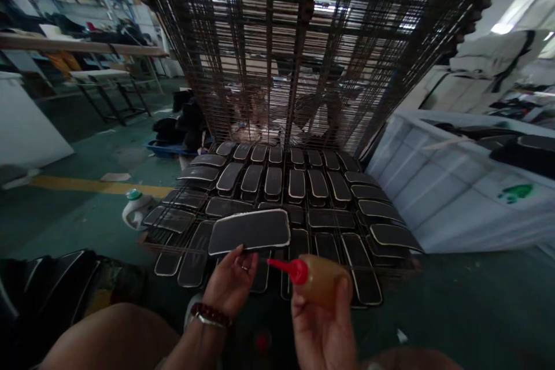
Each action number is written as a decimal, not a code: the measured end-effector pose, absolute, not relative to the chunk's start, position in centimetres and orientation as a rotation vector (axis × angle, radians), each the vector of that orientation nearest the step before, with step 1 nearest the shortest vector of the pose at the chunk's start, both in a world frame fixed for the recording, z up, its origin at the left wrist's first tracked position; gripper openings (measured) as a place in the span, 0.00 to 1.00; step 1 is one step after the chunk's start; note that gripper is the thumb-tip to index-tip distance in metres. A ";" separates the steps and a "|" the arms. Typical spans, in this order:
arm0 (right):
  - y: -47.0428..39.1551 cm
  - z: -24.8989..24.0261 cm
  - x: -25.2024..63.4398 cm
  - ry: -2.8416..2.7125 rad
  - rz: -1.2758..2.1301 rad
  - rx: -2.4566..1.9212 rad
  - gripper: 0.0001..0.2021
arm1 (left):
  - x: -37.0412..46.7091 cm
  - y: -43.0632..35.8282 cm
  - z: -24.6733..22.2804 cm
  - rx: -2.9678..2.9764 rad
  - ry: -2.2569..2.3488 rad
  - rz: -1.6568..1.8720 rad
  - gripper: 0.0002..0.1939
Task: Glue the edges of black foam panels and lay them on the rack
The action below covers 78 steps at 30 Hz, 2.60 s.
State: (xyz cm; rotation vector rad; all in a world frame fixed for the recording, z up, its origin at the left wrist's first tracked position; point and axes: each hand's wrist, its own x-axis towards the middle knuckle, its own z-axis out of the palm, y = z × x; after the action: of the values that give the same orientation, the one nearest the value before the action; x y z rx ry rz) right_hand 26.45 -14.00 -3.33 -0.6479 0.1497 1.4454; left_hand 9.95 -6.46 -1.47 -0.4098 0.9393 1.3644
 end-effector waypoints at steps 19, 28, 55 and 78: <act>-18.4 -4.7 26.8 0.156 1.715 -0.590 0.27 | 9.0 -16.8 -11.1 0.017 0.920 1.055 0.17; -19.3 -2.0 32.1 -0.053 1.973 -0.805 0.23 | 1.7 -10.9 -4.9 0.490 1.150 0.929 0.10; -10.4 4.4 35.8 -0.764 0.989 -1.220 0.32 | 2.3 -8.4 -2.4 0.943 0.697 0.356 0.17; -10.7 2.8 33.1 -0.533 0.847 -1.093 0.25 | 2.2 -7.8 -3.3 0.773 0.584 0.488 0.21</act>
State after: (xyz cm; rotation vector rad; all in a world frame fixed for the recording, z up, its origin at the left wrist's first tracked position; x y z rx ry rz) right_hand 33.12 -10.72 2.79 -1.0930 -0.5328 0.8466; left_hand 2.24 -7.82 -3.26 0.7730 0.5841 0.4881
